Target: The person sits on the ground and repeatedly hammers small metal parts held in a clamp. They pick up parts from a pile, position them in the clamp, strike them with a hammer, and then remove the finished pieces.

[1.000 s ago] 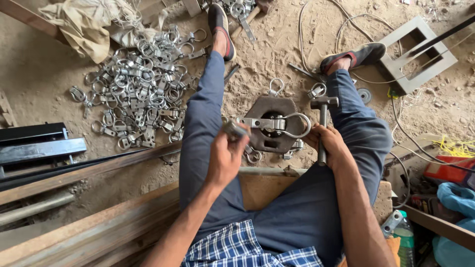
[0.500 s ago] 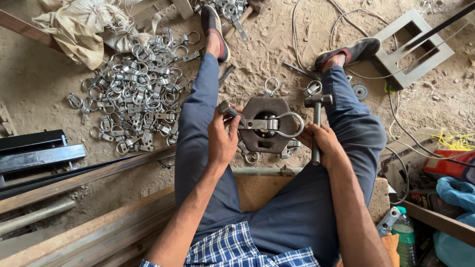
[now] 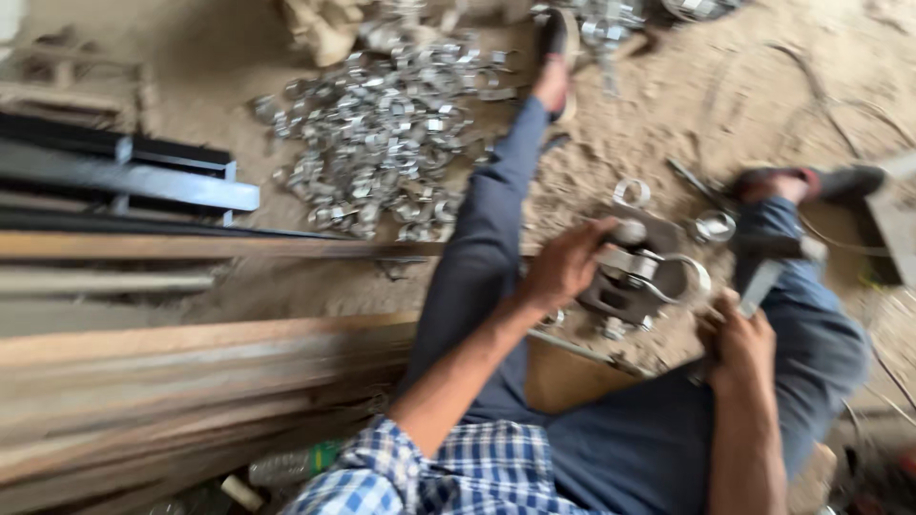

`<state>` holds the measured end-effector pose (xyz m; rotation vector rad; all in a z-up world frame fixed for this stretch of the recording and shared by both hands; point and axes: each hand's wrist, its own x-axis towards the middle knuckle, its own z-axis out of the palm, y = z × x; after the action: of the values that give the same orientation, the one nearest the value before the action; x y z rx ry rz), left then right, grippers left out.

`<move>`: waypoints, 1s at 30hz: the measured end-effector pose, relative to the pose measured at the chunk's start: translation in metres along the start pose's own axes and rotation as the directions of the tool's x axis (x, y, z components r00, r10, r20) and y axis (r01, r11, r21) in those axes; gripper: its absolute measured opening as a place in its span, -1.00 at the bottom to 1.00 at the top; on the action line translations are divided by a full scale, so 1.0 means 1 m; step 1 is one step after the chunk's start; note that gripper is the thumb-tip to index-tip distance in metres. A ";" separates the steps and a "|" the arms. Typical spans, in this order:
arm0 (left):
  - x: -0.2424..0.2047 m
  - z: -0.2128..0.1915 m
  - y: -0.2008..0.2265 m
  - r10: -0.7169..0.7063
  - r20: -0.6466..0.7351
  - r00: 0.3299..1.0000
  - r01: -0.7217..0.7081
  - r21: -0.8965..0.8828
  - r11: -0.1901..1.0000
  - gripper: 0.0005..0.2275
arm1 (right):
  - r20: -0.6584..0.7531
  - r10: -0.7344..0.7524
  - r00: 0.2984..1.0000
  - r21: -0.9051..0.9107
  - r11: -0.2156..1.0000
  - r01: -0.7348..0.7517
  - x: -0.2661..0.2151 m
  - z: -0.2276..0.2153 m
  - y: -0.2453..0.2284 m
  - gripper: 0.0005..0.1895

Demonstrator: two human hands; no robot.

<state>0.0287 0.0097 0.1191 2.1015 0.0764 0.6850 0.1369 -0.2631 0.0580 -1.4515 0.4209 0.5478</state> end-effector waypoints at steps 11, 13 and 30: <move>0.000 0.001 -0.006 -0.007 -0.031 1.000 0.004 -0.107 0.994 -0.71 | 0.037 -0.128 0.991 -0.178 0.975 0.133 -0.140 0.018 -0.040 -0.52; -0.004 -0.003 -0.004 -0.008 -0.022 1.000 0.007 -0.035 0.999 -0.70 | 0.051 -0.118 0.992 -0.323 0.938 0.128 -0.164 0.029 -0.039 -0.66; -0.004 -0.005 -0.014 -0.068 -0.071 0.995 0.059 -0.130 0.990 -0.70 | 0.316 -0.335 0.888 -0.782 0.438 0.444 -0.234 0.124 -0.130 -0.69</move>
<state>0.0257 0.0207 0.1090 1.9429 0.1373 0.7119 0.0166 -0.1669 0.3095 -2.3662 -0.3808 0.4537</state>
